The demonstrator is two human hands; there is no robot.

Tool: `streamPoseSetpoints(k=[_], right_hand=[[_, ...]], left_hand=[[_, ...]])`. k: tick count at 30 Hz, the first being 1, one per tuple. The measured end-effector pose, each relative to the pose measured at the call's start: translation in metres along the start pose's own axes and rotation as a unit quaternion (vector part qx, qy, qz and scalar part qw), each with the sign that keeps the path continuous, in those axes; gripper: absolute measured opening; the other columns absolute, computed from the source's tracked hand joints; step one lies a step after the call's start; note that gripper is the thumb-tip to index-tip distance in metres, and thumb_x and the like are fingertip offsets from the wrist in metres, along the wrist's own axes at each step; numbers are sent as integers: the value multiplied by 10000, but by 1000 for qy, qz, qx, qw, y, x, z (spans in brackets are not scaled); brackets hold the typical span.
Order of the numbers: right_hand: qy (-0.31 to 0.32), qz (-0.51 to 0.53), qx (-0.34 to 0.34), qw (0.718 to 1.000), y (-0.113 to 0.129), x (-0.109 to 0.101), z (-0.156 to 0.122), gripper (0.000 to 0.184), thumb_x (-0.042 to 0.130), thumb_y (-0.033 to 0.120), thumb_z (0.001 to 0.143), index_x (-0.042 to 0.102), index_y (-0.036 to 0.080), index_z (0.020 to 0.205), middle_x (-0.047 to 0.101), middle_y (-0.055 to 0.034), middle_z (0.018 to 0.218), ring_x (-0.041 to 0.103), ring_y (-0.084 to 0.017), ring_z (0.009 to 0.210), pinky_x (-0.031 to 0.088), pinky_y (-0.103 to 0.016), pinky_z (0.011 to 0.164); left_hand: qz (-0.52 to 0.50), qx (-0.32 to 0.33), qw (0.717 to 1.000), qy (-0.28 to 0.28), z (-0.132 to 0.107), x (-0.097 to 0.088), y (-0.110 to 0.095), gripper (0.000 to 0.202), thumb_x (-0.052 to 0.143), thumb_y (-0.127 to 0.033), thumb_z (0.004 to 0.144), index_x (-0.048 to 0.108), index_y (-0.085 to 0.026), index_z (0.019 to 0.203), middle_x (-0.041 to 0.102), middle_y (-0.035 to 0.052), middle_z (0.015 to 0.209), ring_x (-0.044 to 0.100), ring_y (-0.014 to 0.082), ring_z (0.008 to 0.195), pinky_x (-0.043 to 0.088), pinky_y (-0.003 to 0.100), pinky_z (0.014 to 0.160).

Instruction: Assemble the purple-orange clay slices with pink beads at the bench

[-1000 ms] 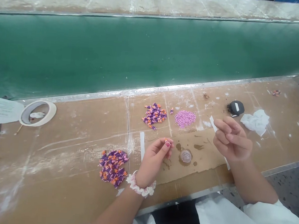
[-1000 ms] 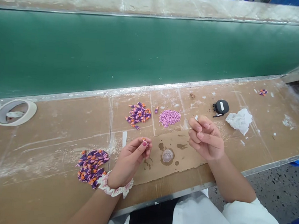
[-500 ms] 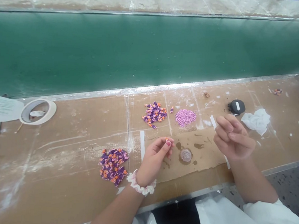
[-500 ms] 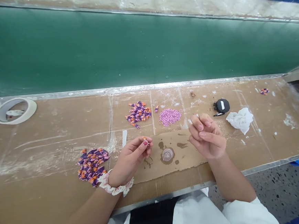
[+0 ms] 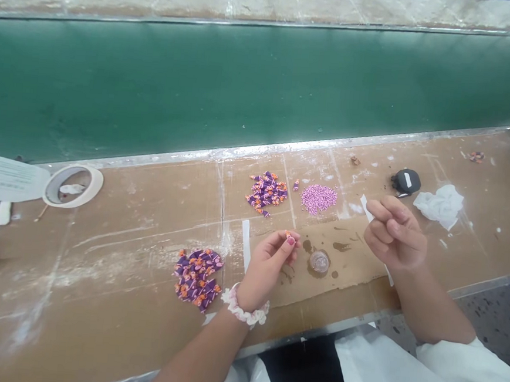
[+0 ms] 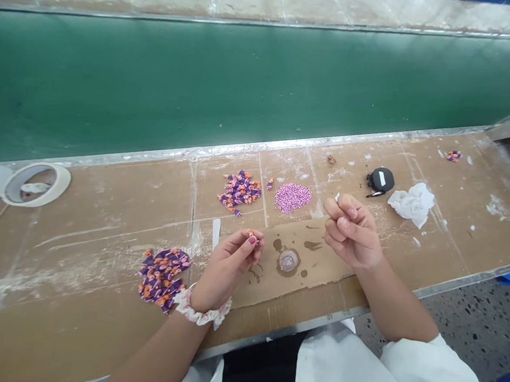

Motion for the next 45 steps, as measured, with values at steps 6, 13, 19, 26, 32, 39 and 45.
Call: streamPoseSetpoints(k=[6, 13, 19, 26, 32, 39, 45], right_hand=[[5, 17, -6, 1000, 1, -1, 3, 510, 716, 301, 807, 227, 230, 682, 208, 100, 623, 23, -32, 368, 31, -205, 277], [-123, -147, -97, 977, 10, -24, 5, 543, 753, 214, 764, 235, 205, 600, 172, 100, 507, 105, -44, 409, 126, -216, 372], [-222, -467, -164, 840, 23, -36, 2, 505, 663, 326, 831, 248, 206, 569, 274, 63, 515, 263, -80, 480, 257, -250, 484], [-133, -631, -85, 760, 1, -38, 28, 142, 636, 252, 803, 542, 218, 702, 345, 86, 439, 320, -85, 420, 275, -242, 485], [-83, -708, -45, 700, -17, -42, 32, 109, 618, 238, 805, 724, 226, 825, 639, 2, 568, 545, -151, 510, 382, -272, 552], [-89, -747, -30, 658, -25, -49, 34, 191, 593, 257, 844, 769, 244, 917, 766, -43, 834, 696, -229, 703, 482, -314, 654], [-81, -761, -16, 644, -24, -51, 35, 169, 613, 266, 844, 771, 249, 901, 750, -18, 718, 671, -204, 604, 472, -301, 598]], left_hand=[[-7, -9, 1000, -11, 2, 0, 1, 315, 715, -446, 765, 664, -156, 877, 626, 15, 794, 515, 60, 628, 423, 185, 581], [-6, -8, 1000, -12, 0, 3, -1, 300, 714, -427, 766, 658, -151, 869, 614, 7, 783, 513, 53, 618, 425, 181, 581], [-16, -8, 1000, -12, 1, 3, 0, 322, 727, -437, 750, 659, -149, 878, 613, 6, 785, 500, 51, 603, 423, 192, 587], [-20, -3, 1000, 1, -2, 4, -2, 337, 712, -447, 771, 660, -148, 917, 611, 4, 798, 506, 52, 634, 423, 196, 622], [-15, 0, 1000, 3, 0, 6, -1, 349, 704, -457, 772, 657, -142, 915, 617, 9, 810, 499, 52, 622, 413, 200, 603], [-12, 1, 1000, 20, 1, 12, 1, 386, 701, -489, 761, 648, -133, 902, 613, 6, 803, 495, 50, 605, 397, 192, 566], [-13, 9, 1000, 26, 1, 14, 0, 377, 698, -479, 768, 644, -129, 900, 618, 7, 804, 498, 48, 605, 402, 191, 574]])
Point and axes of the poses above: each hand's wrist, its own z-axis towards the middle knuckle, its own x-axis out of the palm, y = z × x, the point moved 10 cm from there along z, towards the middle knuckle
